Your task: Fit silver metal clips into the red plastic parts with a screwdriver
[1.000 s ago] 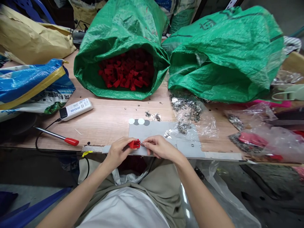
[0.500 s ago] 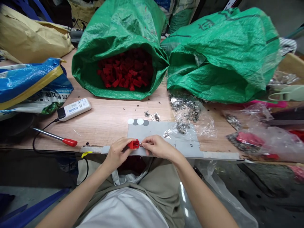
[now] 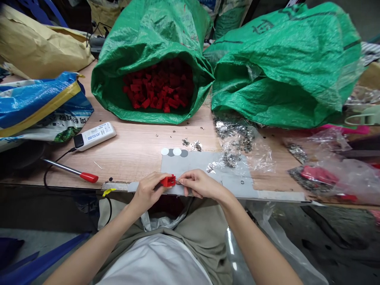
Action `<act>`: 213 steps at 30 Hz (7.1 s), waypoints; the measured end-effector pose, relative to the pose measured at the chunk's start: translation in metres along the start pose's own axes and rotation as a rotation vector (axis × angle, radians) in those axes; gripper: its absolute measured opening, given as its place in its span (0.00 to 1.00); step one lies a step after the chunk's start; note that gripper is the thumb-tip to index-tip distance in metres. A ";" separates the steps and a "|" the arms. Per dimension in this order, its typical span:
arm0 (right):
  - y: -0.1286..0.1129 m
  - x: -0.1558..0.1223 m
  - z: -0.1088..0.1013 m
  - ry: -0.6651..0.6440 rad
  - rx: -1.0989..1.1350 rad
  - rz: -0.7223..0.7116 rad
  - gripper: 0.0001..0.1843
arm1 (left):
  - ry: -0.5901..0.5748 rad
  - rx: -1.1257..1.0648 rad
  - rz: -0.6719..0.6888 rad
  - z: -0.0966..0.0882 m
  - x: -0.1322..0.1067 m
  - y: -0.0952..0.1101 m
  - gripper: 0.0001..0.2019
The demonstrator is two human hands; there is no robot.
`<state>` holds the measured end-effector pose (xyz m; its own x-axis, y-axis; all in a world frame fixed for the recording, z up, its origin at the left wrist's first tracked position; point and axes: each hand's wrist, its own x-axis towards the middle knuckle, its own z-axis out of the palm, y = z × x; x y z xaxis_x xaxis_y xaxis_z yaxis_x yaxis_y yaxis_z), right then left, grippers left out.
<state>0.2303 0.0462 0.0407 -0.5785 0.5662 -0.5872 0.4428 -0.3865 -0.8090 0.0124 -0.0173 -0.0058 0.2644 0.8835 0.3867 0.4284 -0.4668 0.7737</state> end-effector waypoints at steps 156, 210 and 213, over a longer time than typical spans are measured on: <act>-0.003 0.029 -0.052 0.888 -0.211 -0.319 0.21 | -0.008 0.022 -0.162 0.015 0.012 0.012 0.33; -0.017 -0.023 0.043 0.304 0.477 -0.194 0.23 | 0.135 -1.038 -0.513 -0.004 0.015 0.041 0.20; -0.020 -0.027 0.040 0.294 0.411 -0.190 0.23 | 0.127 -0.999 -0.467 -0.007 0.017 0.043 0.18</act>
<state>0.2096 0.0092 0.0713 -0.3802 0.8108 -0.4450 0.0101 -0.4775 -0.8786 0.0289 -0.0217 0.0378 0.1440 0.9886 -0.0445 -0.4413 0.1044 0.8913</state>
